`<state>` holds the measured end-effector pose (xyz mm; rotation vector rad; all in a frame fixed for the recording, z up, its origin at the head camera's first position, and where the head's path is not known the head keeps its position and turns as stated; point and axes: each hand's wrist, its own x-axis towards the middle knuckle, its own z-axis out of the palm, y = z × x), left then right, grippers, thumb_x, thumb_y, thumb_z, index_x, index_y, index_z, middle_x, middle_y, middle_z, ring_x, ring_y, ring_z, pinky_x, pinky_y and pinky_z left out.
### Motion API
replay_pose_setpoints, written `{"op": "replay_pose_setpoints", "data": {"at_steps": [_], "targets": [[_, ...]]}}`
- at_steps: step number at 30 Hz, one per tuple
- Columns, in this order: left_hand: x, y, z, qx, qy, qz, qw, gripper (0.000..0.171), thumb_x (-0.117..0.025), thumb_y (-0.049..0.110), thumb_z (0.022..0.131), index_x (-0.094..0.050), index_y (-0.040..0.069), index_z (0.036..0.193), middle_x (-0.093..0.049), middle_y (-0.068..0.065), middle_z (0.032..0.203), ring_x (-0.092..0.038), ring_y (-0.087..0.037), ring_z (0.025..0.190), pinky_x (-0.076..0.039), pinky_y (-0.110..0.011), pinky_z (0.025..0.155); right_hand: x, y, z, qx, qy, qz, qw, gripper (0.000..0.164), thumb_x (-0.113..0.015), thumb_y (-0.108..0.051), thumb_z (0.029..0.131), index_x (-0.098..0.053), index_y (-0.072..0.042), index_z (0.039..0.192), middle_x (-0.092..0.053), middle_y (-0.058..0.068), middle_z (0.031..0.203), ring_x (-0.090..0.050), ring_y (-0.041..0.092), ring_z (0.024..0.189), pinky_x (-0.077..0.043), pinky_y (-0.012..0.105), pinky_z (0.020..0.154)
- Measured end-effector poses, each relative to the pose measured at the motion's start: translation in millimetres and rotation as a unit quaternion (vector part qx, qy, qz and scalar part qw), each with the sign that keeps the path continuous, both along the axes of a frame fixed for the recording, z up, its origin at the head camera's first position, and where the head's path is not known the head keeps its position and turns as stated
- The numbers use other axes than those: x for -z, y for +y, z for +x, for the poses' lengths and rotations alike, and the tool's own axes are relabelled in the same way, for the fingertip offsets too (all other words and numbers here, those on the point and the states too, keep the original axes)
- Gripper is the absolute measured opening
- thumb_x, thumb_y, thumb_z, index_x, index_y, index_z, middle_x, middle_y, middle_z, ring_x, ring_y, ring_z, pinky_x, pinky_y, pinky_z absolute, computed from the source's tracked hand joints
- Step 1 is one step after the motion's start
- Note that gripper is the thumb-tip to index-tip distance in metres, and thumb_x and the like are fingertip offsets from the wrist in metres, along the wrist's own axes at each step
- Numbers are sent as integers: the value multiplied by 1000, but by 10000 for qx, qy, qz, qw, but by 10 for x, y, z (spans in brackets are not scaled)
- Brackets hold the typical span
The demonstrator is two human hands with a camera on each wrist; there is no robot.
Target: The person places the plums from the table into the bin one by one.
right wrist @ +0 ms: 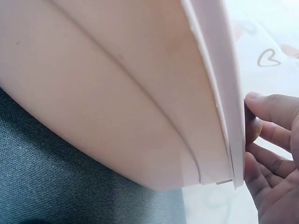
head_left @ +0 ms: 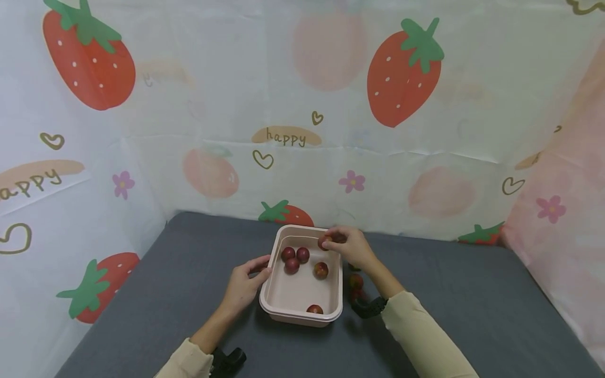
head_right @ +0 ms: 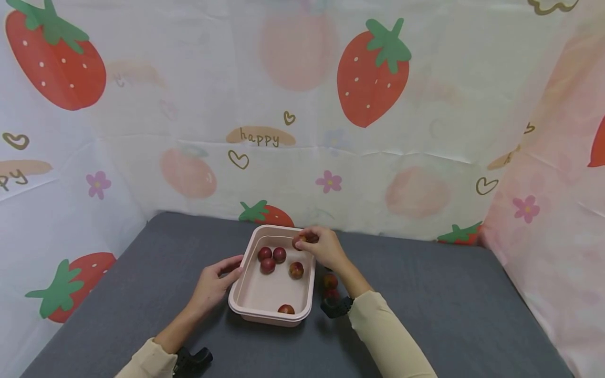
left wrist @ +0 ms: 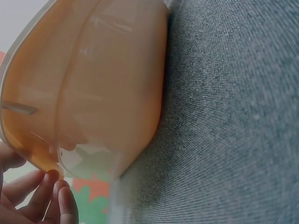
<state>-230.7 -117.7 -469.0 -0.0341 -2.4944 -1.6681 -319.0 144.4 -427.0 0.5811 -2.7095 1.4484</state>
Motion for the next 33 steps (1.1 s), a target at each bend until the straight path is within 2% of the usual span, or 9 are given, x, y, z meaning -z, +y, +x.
{"op": "replay_pose_setpoints", "data": {"at_steps": [9,17,23,29,33], "targets": [[-22,28,2,-72,7,64,10000,36,-65,15,93,-64,3,127,-69,-16,116,-60,-29,113,-48,-47,96,21,-5,-21,34,44,104,9999,26,-74,-16,85,-70,-1,106,-73,14,99,-68,21,88,-56,36,80],[-59,51,8,-125,-19,184,9998,35,-66,13,92,-65,3,126,-69,-16,114,-61,-28,111,-49,-45,95,34,-2,-23,212,203,283,9992,27,-73,-16,86,-70,0,107,-73,15,100,-69,26,93,-55,40,83],[-34,39,8,-146,-24,151,9998,35,-66,14,92,-65,4,125,-70,-15,112,-61,-27,109,-49,-42,93,15,-9,-11,184,313,186,9992,25,-72,-15,87,-70,1,106,-73,15,101,-69,27,91,-55,41,83],[-22,29,16,-123,8,178,9998,35,-66,14,92,-65,3,125,-70,-16,112,-61,-27,110,-48,-45,95,-12,11,-4,186,278,-77,9994,24,-71,-14,88,-70,0,107,-73,15,100,-68,23,90,-54,36,83],[-19,23,19,-127,1,199,9997,36,-66,14,92,-64,3,126,-70,-16,112,-61,-28,110,-48,-45,96,-69,53,20,231,370,-84,9990,27,-70,-15,89,-69,1,110,-72,16,102,-67,24,91,-53,37,84]]}}
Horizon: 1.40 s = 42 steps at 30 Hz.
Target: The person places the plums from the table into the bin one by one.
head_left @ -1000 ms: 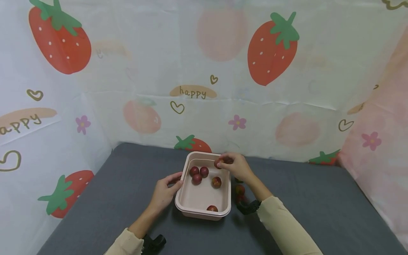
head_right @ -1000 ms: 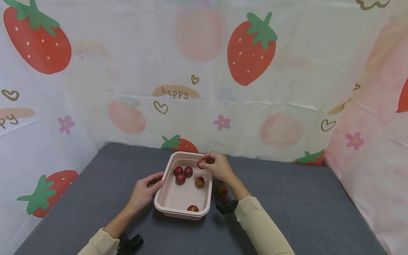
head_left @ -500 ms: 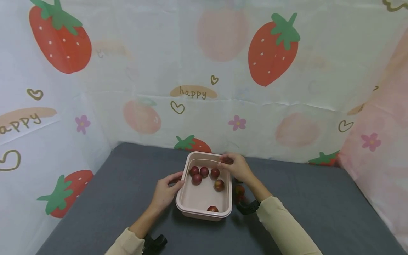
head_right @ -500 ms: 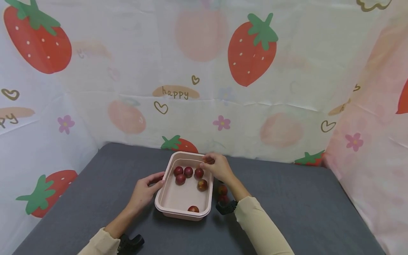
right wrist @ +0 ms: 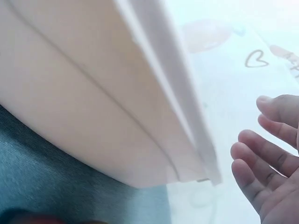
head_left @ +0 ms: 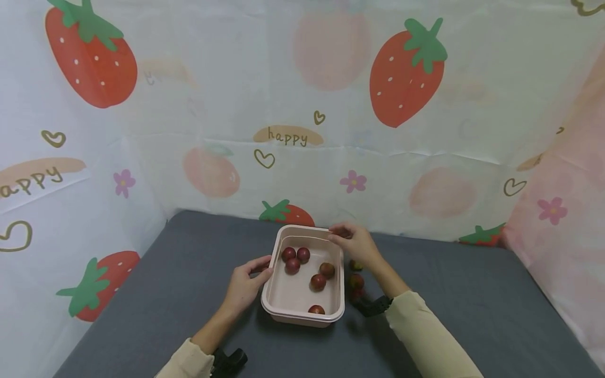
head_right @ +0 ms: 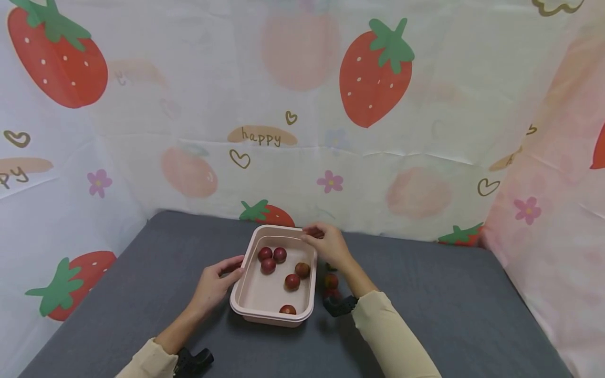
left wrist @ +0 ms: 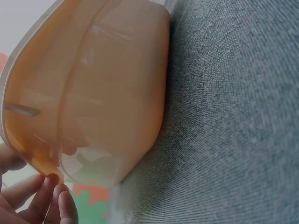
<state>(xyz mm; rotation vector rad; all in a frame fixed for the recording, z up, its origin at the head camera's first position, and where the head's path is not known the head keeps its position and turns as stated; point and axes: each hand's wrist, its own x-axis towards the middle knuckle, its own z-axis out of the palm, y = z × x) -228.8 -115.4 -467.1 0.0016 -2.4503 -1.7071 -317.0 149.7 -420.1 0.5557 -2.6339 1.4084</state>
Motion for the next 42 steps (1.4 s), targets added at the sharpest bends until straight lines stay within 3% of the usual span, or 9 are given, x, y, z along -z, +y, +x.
{"op": "replay_pose_setpoints", "data": {"at_steps": [10,15,22,33,42], "targets": [[-4,3,6,12,21,-47,10000,35,-66,14,92,-65,3,125,-70,-15,111,-61,-26,108,-48,-42,94,-84,223,62,-142,590,-326,9976,27,-70,-23,89,-71,-1,104,-73,13,96,-67,17,83,-54,32,75],[-1,4,-2,19,15,-31,10000,35,-66,14,92,-65,3,125,-70,-15,111,-61,-26,108,-48,-43,94,-66,332,65,108,289,-140,9994,23,-70,-16,89,-70,-1,107,-72,17,102,-67,24,91,-53,36,82],[-4,6,-3,14,-8,-2,10000,35,-66,14,92,-65,3,126,-70,-15,111,-61,-26,109,-47,-44,95,38,445,50,240,160,72,9996,24,-70,-15,89,-70,2,106,-72,18,102,-68,22,90,-51,24,78],[6,5,-5,46,-10,-22,10000,35,-65,15,93,-64,4,126,-69,-15,113,-60,-26,109,-47,-45,96,240,570,38,648,-280,535,9961,24,-70,-14,89,-70,1,107,-72,16,102,-67,26,92,-53,34,78],[19,3,-19,-1,-21,-56,10000,36,-66,15,92,-64,5,127,-70,-13,111,-60,-25,109,-47,-44,95,395,643,-1,609,-476,790,9939,26,-71,-15,88,-69,3,108,-73,15,99,-68,24,90,-53,35,78]]}}
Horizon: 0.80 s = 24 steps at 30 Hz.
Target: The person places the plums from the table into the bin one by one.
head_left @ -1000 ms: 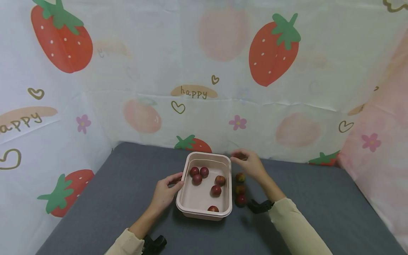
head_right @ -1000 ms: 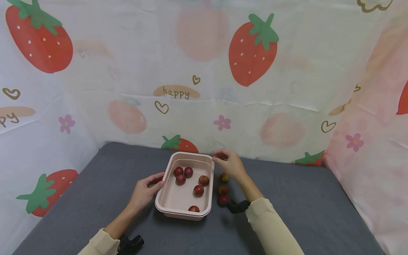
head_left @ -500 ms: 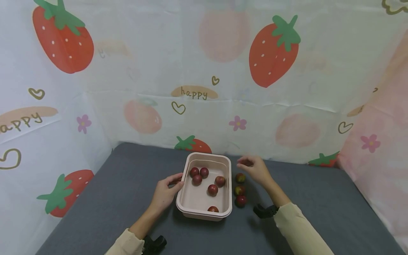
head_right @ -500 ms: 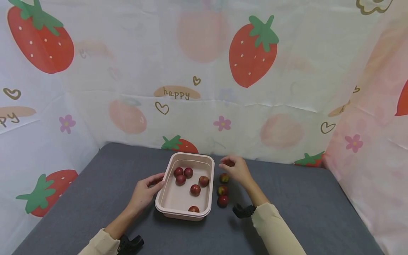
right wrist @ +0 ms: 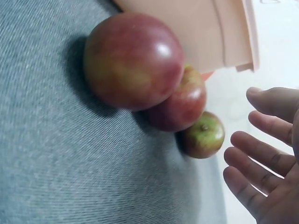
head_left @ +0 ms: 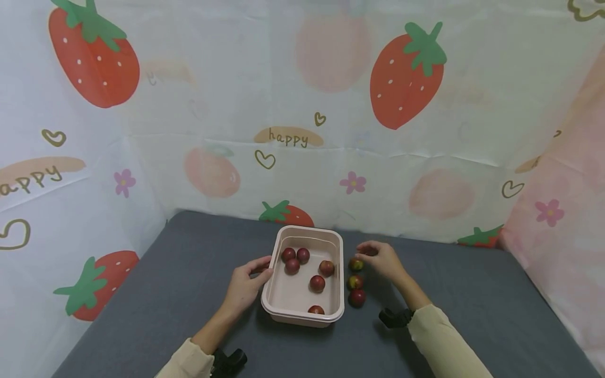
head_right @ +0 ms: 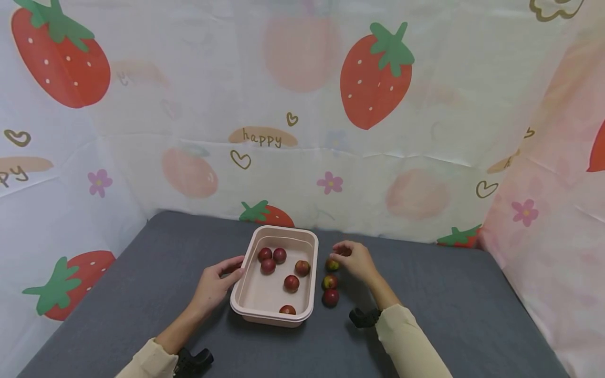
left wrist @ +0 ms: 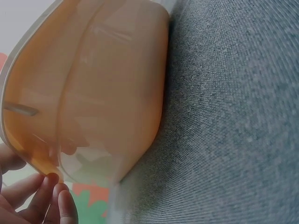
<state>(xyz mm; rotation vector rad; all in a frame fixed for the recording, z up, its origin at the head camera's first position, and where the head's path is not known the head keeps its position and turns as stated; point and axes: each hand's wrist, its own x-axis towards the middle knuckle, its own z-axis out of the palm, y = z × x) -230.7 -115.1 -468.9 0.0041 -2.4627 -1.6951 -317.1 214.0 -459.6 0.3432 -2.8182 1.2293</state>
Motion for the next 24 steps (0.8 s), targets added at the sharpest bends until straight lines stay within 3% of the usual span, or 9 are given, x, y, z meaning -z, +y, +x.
{"op": "replay_pose_setpoints", "data": {"at_steps": [13,24], "targets": [[11,-10,-12,29,-16,54,10000,35,-65,16,93,-64,5,126,-70,-13,112,-60,-25,108,-47,-43,95,97,1,-8,-220,-369,161,9989,31,-73,-14,86,-67,3,111,-72,18,101,-68,26,89,-53,35,76],[26,-20,-31,22,-38,48,10000,36,-64,17,93,-64,6,127,-69,-13,112,-60,-25,109,-47,-43,95,124,8,-14,-292,-313,365,9984,30,-74,-11,85,-68,3,111,-70,19,102,-67,29,91,-54,39,77]]}}
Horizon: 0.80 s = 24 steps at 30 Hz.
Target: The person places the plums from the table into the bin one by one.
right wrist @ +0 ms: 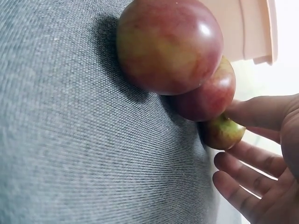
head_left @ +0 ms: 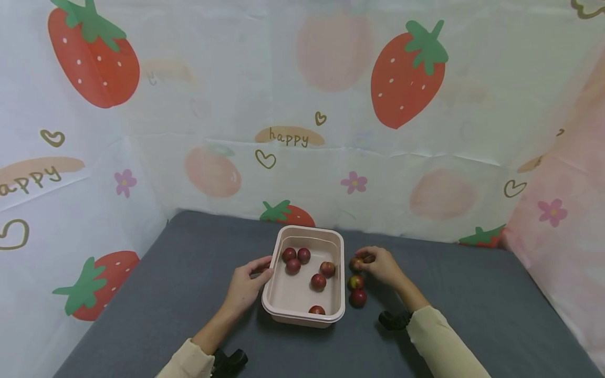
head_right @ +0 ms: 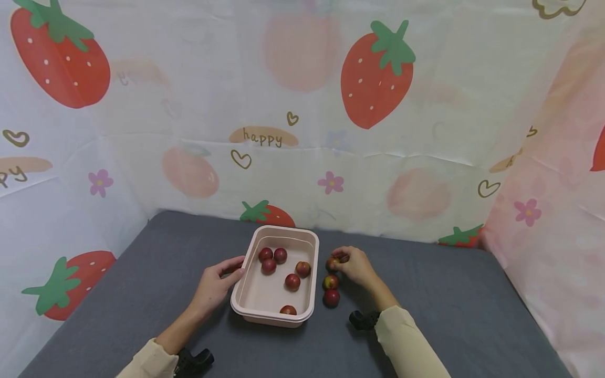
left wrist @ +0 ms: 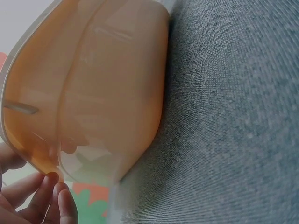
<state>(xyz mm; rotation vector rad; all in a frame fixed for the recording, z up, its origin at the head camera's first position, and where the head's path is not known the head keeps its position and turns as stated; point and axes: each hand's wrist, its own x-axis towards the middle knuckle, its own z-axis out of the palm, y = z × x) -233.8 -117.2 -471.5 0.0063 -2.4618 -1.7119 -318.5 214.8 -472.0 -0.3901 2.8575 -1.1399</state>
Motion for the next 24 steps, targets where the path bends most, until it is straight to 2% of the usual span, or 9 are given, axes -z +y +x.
{"op": "replay_pose_setpoints", "data": {"at_steps": [24], "targets": [[-34,15,40,47,103,-43,9999,36,-65,15,93,-64,4,127,-69,-15,113,-60,-28,111,-45,-49,98,46,-19,-37,99,147,195,9997,27,-74,-10,82,-71,2,106,-72,19,100,-68,27,91,-53,39,79]]}}
